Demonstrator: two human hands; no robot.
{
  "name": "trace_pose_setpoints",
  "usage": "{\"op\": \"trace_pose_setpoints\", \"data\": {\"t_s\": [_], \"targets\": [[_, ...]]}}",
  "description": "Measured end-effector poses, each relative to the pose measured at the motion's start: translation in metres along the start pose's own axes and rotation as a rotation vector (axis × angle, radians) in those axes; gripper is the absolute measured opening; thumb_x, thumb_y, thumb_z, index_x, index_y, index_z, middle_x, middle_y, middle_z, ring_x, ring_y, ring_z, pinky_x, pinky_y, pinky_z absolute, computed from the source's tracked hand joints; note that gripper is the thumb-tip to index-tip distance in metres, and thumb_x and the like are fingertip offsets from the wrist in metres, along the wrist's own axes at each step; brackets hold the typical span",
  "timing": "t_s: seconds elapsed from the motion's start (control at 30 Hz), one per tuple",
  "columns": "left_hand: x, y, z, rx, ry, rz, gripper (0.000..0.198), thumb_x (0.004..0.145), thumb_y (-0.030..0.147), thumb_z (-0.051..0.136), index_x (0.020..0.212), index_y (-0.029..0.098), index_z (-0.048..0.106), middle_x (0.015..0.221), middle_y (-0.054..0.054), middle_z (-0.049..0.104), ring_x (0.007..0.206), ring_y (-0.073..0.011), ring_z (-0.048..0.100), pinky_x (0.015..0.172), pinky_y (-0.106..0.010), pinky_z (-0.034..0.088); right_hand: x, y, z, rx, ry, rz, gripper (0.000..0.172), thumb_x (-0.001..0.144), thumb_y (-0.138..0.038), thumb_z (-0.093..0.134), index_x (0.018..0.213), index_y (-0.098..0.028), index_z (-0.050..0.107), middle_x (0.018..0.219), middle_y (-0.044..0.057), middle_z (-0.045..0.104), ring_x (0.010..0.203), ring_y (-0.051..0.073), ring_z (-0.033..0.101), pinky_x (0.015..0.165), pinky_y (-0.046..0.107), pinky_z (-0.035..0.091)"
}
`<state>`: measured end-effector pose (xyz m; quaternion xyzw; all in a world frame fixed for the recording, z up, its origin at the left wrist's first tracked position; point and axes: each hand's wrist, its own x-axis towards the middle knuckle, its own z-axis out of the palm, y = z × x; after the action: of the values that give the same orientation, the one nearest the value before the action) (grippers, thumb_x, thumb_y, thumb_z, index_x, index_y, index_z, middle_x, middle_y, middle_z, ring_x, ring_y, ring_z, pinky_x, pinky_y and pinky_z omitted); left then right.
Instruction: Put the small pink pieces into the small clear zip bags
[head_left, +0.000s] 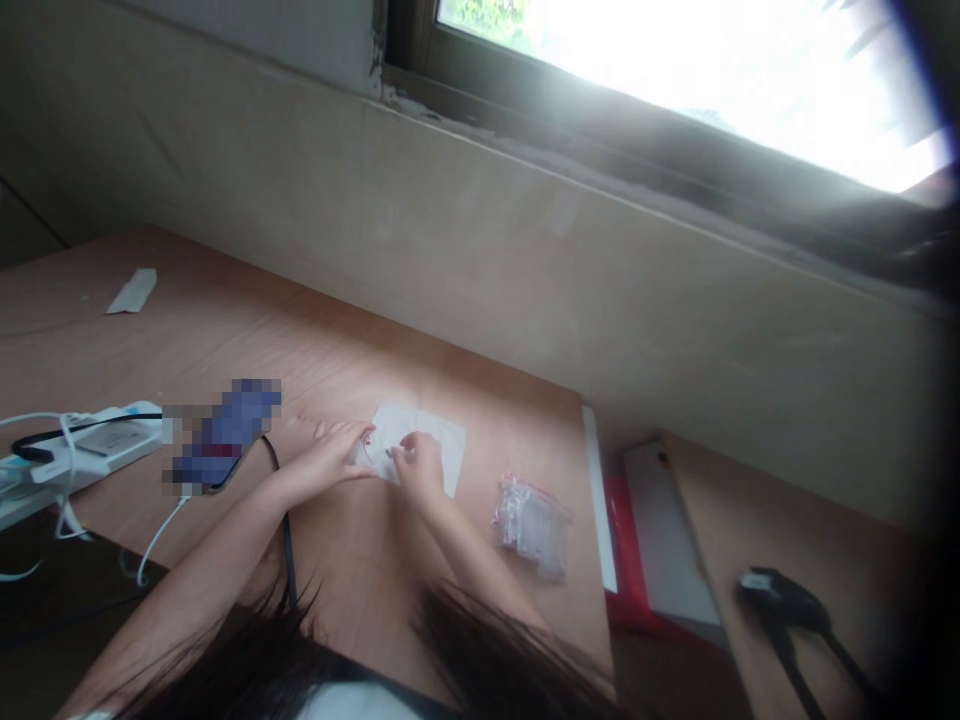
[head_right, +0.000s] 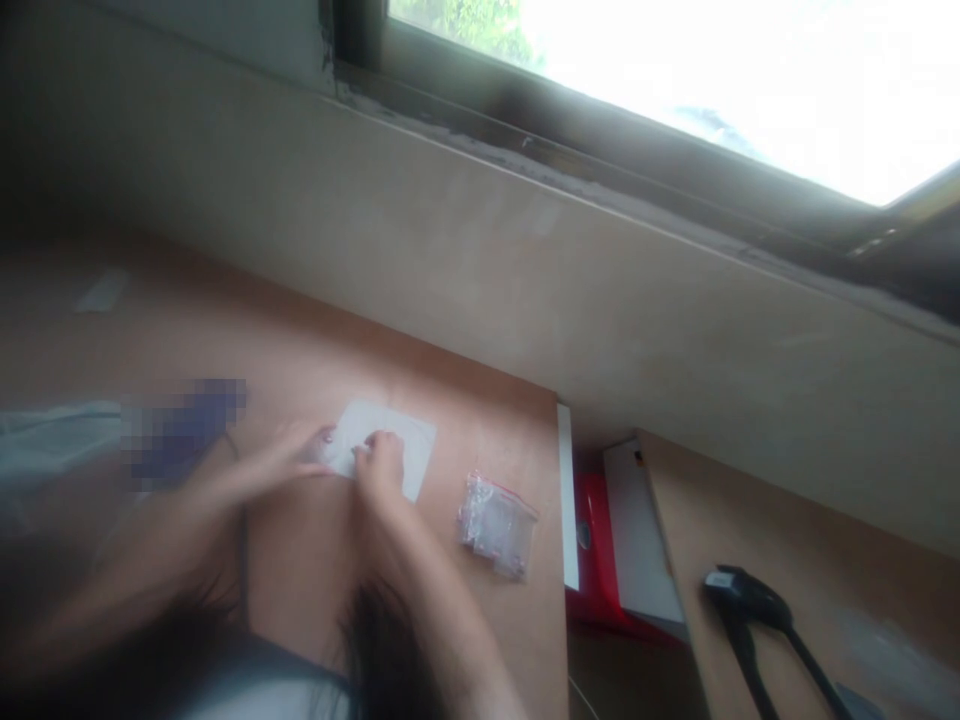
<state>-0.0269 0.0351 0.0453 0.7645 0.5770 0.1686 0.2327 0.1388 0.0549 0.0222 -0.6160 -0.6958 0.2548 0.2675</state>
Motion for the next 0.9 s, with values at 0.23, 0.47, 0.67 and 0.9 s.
{"op": "trace_pose_setpoints", "data": {"t_s": [0.23, 0.47, 0.67, 0.9], "targets": [[-0.004, 0.003, -0.009, -0.005, -0.027, -0.034, 0.051, 0.066, 0.046, 0.055, 0.107, 0.017, 0.046, 0.111, -0.010, 0.053, 0.103, -0.0259, 0.045, 0.090, -0.041, 0.023, 0.000, -0.002, 0.012, -0.170, -0.089, 0.008, 0.010, 0.072, -0.016, 0.045, 0.069, -0.015, 0.054, 0.077, 0.011, 0.054, 0.077, 0.021, 0.045, 0.068, 0.032, 0.035], [0.006, 0.005, 0.006, -0.139, 0.032, 0.001, 0.045, 0.065, 0.037, 0.058, 0.104, 0.018, 0.048, 0.107, -0.010, 0.055, 0.101, -0.0265, 0.047, 0.088, -0.041, 0.030, -0.011, -0.032, -0.025, 0.146, -0.028, -0.065, 0.018, 0.074, -0.031, 0.048, 0.077, -0.019, 0.060, 0.083, 0.007, 0.052, 0.087, 0.020, 0.044, 0.079, 0.035, 0.034], [0.009, 0.025, 0.015, -0.343, 0.123, 0.025, 0.045, 0.064, 0.030, 0.059, 0.106, 0.020, 0.046, 0.102, -0.008, 0.056, 0.096, -0.0235, 0.050, 0.082, -0.036, 0.039, -0.029, -0.041, -0.035, 0.221, -0.055, -0.032, 0.014, 0.071, -0.030, 0.052, 0.075, -0.020, 0.061, 0.102, 0.009, 0.046, 0.101, 0.024, 0.038, 0.078, 0.037, 0.037], [-0.001, 0.051, -0.013, -0.526, 0.090, 0.027, 0.026, 0.076, 0.039, 0.045, 0.088, 0.017, 0.052, 0.086, -0.004, 0.058, 0.084, -0.0162, 0.054, 0.077, -0.029, 0.041, -0.042, -0.024, -0.067, 0.450, 0.014, 0.011, 0.016, 0.073, -0.027, 0.048, 0.081, -0.018, 0.060, 0.081, 0.005, 0.061, 0.083, 0.017, 0.054, 0.075, 0.032, 0.039]]}}
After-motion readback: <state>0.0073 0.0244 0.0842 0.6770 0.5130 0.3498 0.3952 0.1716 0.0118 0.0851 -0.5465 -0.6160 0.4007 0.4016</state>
